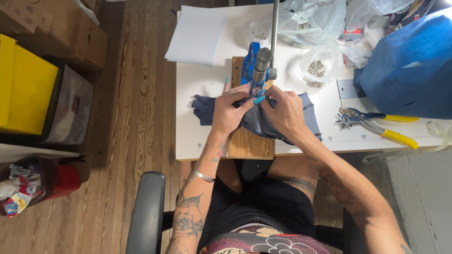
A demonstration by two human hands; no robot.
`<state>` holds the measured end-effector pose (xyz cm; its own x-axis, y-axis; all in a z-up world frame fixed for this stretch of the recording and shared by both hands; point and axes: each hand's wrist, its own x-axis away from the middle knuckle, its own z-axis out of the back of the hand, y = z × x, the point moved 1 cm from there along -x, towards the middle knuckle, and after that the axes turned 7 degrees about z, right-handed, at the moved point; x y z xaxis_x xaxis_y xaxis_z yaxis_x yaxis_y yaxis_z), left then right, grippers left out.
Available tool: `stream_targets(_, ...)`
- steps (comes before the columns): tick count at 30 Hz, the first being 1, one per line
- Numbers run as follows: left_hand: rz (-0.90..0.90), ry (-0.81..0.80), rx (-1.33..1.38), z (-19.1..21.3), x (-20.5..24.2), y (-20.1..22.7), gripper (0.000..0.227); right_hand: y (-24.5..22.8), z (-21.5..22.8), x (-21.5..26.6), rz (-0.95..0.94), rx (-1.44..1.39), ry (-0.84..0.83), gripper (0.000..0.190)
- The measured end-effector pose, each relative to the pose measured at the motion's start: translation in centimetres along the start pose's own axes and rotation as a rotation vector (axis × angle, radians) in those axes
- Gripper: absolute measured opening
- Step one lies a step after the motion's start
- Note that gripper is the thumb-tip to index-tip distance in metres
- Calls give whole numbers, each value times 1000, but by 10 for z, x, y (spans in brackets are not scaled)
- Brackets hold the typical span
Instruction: Attaching metal eyelets to a denim fabric strip using a manual hand press tool
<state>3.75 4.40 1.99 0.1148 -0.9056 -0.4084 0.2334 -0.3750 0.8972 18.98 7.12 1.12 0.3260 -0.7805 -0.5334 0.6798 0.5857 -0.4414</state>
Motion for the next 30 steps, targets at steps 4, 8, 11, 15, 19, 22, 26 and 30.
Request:
stream_targets(4,70,13,84,-3,0,-20,16,6,5,-1,-33,-49,-79,9)
stream_targets(8,81,45,91,-5,4,-26,18,9,20,1,-116,-158,-185,10)
stream_targets(11,37,51,106,-7,4,-38,22,28,27,-12,-116,-192,-132,10)
stream_targets(15,40,33,107,-9,3,-41,20,63,18,-27,-149,-83,-79,15)
stream_targets(19,27,50,102,-8,2,-45,21,82,-9,-43,-241,-67,-120,21)
stream_targets(22,21,68,103,-9,1,-51,22,77,-21,-55,-259,-20,-175,27)
stream_targets(26,15,78,103,-10,2,-51,22,74,-26,-63,-242,-4,-201,28)
stream_targets(30,16,62,101,-11,2,-53,21,86,-29,-70,-238,50,-215,33)
